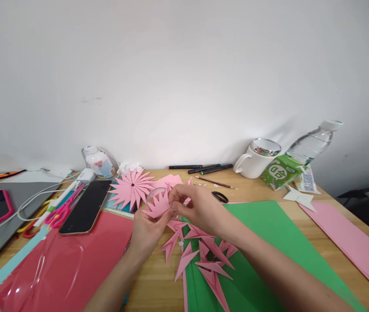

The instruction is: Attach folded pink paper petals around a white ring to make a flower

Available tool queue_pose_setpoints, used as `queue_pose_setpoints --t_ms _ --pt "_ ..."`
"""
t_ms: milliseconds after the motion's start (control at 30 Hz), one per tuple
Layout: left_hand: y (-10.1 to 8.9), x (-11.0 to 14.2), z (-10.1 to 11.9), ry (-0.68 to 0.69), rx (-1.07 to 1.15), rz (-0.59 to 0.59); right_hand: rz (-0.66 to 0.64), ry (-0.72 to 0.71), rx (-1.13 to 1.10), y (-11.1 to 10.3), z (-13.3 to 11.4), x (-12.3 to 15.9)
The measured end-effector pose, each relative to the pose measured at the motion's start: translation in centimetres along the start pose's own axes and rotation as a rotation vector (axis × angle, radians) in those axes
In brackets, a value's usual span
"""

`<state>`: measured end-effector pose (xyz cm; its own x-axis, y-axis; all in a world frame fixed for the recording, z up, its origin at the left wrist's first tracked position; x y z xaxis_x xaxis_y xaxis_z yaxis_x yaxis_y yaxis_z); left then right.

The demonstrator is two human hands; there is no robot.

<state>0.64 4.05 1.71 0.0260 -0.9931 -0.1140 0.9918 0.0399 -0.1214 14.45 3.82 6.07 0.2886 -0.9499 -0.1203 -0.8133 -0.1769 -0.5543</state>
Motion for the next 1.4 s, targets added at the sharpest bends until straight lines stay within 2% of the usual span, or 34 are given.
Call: queue_pose_setpoints --t_ms 100,233,433,633,700,733,833,967,1033,1067,1200,1300,1400 --pt "-0.1 0.1 0.1 0.021 0.015 -0.001 0.017 -0.019 0.074 -0.3 -0.9 0.4" --pt "-0.2 0.4 0.3 0.027 0.045 0.016 0.107 -0.098 0.158 -0.7 -1.6 0.8" --pt "0.0 0.7 0.7 0.041 0.013 -0.004 0.204 -0.183 0.229 -0.3 -1.3 0.8" --pt "-0.4 0.6 -0.2 0.163 -0.047 0.041 0.244 -0.238 0.257 0.1 -1.2 0.9" --pt "-0.9 0.7 -0.7 0.221 -0.053 0.106 0.279 -0.299 0.273 0.2 -1.6 1.3" --pt "-1.3 0.9 -0.8 0.268 -0.065 0.152 0.284 -0.328 0.266 0.3 -1.9 1.5" --pt "-1.8 1.5 -1.0 0.313 -0.136 0.176 0.277 -0.395 0.176 0.3 -2.7 2.2" --pt "-1.8 2.0 -0.3 0.351 -0.125 0.231 0.236 -0.402 0.045 0.0 -3.4 2.7" --pt "-1.8 2.0 0.1 0.326 -0.071 0.282 0.243 -0.402 -0.034 -0.4 -3.6 2.7" --pt "-1.7 1.8 0.2 0.272 -0.027 0.297 0.261 -0.401 -0.079 -0.6 -3.6 2.7" --pt "-1.1 1.0 0.4 0.103 0.154 0.236 0.334 -0.340 -0.239 -1.2 -3.1 2.0" --pt "-0.8 0.7 0.6 0.089 0.186 0.203 0.340 -0.285 -0.310 -1.1 -2.4 1.4" --pt "-0.8 0.7 0.5 0.128 0.152 0.225 0.370 -0.277 -0.302 -1.0 -1.8 1.0"
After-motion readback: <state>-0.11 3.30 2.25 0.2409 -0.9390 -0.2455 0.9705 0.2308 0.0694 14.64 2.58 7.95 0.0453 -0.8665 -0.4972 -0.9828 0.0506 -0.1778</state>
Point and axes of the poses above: each hand's wrist, its own x-axis away from the middle knuckle, its own y-axis out of the palm, z = x × y, the point moved 4 cm from there along -x, towards the middle knuckle, and after that the axes turned 1 degree about z, right-handed, at the moved point
